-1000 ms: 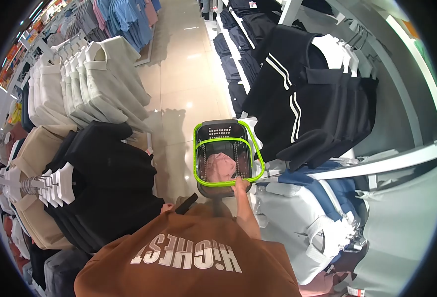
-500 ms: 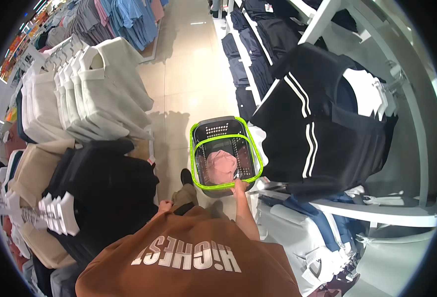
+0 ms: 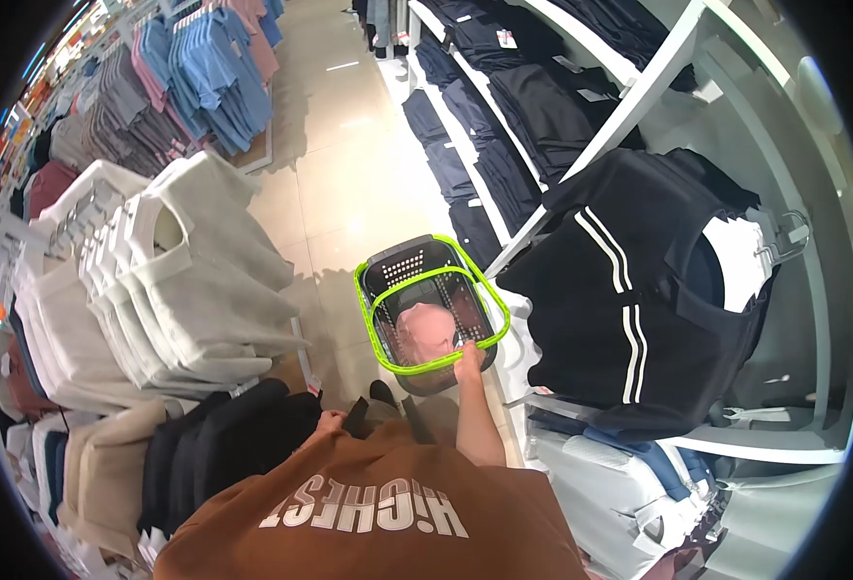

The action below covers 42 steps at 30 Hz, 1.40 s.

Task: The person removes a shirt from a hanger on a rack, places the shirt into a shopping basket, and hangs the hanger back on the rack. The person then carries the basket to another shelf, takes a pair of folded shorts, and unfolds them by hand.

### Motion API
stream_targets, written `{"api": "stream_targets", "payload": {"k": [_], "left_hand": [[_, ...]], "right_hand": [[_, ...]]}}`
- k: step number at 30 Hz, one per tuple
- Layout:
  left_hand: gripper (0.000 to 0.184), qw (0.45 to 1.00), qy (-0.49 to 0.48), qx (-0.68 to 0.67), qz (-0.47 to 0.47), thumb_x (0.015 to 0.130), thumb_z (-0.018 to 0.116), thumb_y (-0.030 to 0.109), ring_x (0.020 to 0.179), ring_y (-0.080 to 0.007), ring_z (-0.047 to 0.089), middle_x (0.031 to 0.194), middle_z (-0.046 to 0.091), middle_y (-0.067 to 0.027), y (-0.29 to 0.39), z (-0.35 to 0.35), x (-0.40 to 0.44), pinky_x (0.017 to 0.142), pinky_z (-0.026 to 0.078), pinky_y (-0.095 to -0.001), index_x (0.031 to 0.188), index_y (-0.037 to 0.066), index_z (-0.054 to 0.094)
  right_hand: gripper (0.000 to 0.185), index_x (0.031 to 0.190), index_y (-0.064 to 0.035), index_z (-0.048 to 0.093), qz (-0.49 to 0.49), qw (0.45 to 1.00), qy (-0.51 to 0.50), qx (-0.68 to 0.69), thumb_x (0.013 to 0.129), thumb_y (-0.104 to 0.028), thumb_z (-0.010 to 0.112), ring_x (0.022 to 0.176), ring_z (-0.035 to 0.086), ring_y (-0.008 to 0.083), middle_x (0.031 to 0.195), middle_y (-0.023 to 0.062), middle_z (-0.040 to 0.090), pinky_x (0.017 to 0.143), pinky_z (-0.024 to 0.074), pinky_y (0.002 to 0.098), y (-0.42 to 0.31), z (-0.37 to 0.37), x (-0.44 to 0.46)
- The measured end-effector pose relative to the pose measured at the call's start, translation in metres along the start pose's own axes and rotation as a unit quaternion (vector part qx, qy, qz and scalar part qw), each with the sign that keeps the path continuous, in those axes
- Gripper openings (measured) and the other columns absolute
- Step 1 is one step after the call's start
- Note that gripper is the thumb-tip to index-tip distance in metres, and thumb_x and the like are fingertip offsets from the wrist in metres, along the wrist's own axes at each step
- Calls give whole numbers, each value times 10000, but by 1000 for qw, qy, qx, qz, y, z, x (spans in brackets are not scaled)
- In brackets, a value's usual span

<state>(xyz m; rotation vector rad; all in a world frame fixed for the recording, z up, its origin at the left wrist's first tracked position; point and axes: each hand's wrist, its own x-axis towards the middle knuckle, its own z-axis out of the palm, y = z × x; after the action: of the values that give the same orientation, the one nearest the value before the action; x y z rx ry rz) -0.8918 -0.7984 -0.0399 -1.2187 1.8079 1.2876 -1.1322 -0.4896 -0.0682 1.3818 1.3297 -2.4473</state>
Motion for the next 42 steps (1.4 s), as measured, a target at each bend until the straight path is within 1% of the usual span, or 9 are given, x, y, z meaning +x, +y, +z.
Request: {"api": "stream_targets", "payload": {"k": [9, 14, 18, 19, 22, 26, 31, 37, 42], "left_hand": [[313, 1000, -26, 15, 3, 752, 612, 284, 939, -253, 623, 969, 660, -151, 41, 1, 51, 845, 458, -341, 970, 70, 680], [323, 994, 103, 12, 41, 746, 595, 283, 922, -281, 629, 927, 658, -181, 108, 16, 19, 823, 465, -353, 945, 40, 671], [321, 988, 141, -38, 51, 742, 581, 281, 893, -299, 635, 900, 658, -189, 143, 9, 25, 810, 471, -356, 915, 22, 661], [310, 988, 141, -44, 53, 740, 582, 280, 889, -295, 637, 896, 661, -179, 144, 8, 32, 812, 470, -354, 905, 29, 662], [300, 989, 139, -32, 32, 734, 586, 279, 908, -297, 631, 914, 659, -178, 159, -2, 42, 827, 468, -360, 906, 49, 669], [305, 987, 149, 58, 18, 728, 588, 293, 947, -302, 618, 941, 654, -180, 177, -22, 71, 855, 462, -371, 919, 73, 678], [332, 990, 93, 104, 34, 729, 586, 313, 977, -308, 606, 979, 647, -183, 222, -84, 139, 875, 454, -372, 954, 88, 680], [356, 978, 0, 189, 84, 730, 588, 310, 990, -320, 600, 987, 639, -207, 303, -160, 190, 876, 452, -359, 979, 70, 673], [398, 958, -111, 222, 141, 739, 596, 364, 992, -319, 599, 985, 638, -211, 296, -164, 294, 873, 452, -360, 997, 69, 665]], "right_hand": [[85, 755, -84, 423, 35, 998, 17, 44, 787, -32, 482, 534, 425, 178, 636, 44, 411, 549, 447, 393, 17, 53, 40], [98, 817, -104, 404, 69, 994, 79, 32, 789, -44, 476, 499, 415, 174, 610, 29, 385, 503, 418, 399, 14, 94, 54], [71, 807, -112, 399, 174, 984, 3, 43, 804, -135, 466, 464, 398, 178, 595, 29, 396, 496, 409, 412, 2, 114, 67], [161, 782, -120, 394, 256, 966, -20, 45, 803, -239, 500, 484, 414, 179, 599, 29, 416, 533, 426, 410, 6, 112, 86], [239, 730, -130, 402, 265, 964, 17, 29, 790, -323, 530, 511, 433, 182, 579, 22, 416, 582, 444, 401, -35, 160, 47], [309, 600, -156, 378, 227, 971, -63, 35, 766, -316, 583, 524, 438, 183, 543, 6, 390, 626, 451, 376, -49, 192, 40], [325, 598, -160, 337, 163, 982, 10, 94, 727, -227, 627, 473, 371, 140, 535, -4, 355, 548, 413, 311, -22, 225, 52], [266, 638, -152, 371, 107, 988, -11, 111, 759, -163, 608, 466, 376, 112, 541, -17, 355, 458, 354, 259, -10, 267, 28], [256, 644, -152, 383, 74, 990, 64, 104, 759, -165, 611, 437, 359, 102, 533, -24, 358, 418, 334, 248, -18, 292, 12]]}}
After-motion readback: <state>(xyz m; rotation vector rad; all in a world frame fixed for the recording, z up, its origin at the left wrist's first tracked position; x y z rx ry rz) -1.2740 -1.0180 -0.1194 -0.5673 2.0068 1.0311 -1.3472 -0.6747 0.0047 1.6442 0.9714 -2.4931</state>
